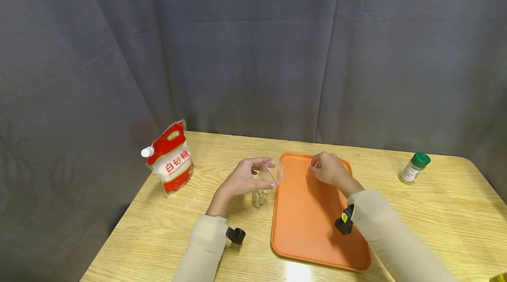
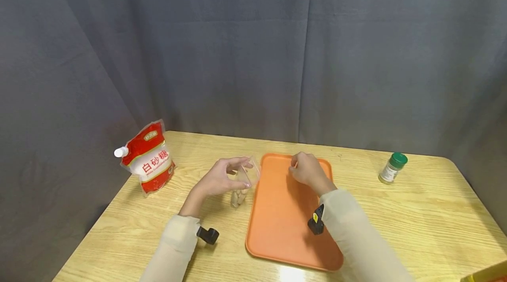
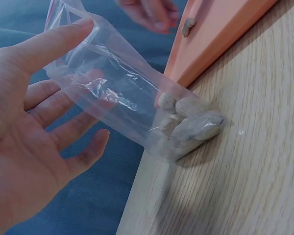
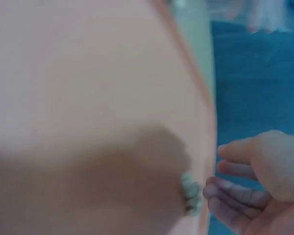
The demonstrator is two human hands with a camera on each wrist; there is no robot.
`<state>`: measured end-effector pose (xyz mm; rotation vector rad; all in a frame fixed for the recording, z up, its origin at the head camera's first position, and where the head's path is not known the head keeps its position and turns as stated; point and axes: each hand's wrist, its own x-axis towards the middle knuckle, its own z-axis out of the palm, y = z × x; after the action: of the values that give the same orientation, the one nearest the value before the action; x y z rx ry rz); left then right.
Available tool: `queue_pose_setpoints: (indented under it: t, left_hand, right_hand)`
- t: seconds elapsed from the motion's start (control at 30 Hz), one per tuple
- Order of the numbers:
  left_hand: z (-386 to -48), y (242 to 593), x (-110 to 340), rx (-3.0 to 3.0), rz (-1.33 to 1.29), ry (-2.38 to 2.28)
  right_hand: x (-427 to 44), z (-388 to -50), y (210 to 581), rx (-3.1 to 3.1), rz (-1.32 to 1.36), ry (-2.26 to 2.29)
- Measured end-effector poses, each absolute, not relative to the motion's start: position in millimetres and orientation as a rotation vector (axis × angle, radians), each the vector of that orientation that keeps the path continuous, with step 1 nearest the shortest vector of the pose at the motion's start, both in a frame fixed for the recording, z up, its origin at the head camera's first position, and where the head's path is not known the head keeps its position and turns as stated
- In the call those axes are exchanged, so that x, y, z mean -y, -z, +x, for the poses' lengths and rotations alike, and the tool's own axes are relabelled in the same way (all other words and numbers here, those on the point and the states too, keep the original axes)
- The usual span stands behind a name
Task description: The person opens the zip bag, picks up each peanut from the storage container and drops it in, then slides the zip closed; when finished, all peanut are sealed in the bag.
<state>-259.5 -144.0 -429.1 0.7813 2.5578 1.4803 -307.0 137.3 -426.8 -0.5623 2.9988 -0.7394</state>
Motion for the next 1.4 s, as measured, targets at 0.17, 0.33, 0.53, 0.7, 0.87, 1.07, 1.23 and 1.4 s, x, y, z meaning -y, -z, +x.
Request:
queue_pose_setpoints:
  t: [0.17, 0.33, 0.53, 0.7, 0.87, 1.07, 1.23, 1.4]
  left_hand:
    - [-259.5, 428.4, 142.8, -2.554, 0.786, -1.484]
    - [-260.8, 428.3, 141.7, -2.555, 0.792, -1.489]
    - [-261.7, 428.1, 141.3, -2.547, 0.801, -1.507]
    - [-261.0, 427.8, 141.5, -2.535, 0.792, -1.519]
    - [-261.1, 427.5, 141.3, -2.54, 0.783, -1.506]
    - [-261.7, 428.3, 141.4, -2.544, 0.784, -1.505]
    - [-261.2, 429.9, 141.7, -2.536, 0.781, -1.523]
    - [-260.9, 430.1, 142.0, -2.535, 0.782, -1.528]
  right_hand:
    - [-144.5, -308.9, 442.8, -3.097, -0.515, 0.61]
    - [-146.3, -309.4, 446.1, -3.123, -0.508, 0.58]
    - [-147.7, -307.9, 444.1, -3.14, -0.544, 0.581]
    - [-149.2, -306.7, 443.5, -3.121, -0.552, 0.6]
    - [-150.5, -305.5, 437.1, -3.118, -0.553, 0.631]
    - [-142.5, -302.5, 418.4, -3.132, -0.663, 0.695]
    - [-126.4, -294.7, 399.7, -3.125, -0.806, 0.773]
    - [-104.6, -285.1, 381.5, -3.11, -0.94, 0.877]
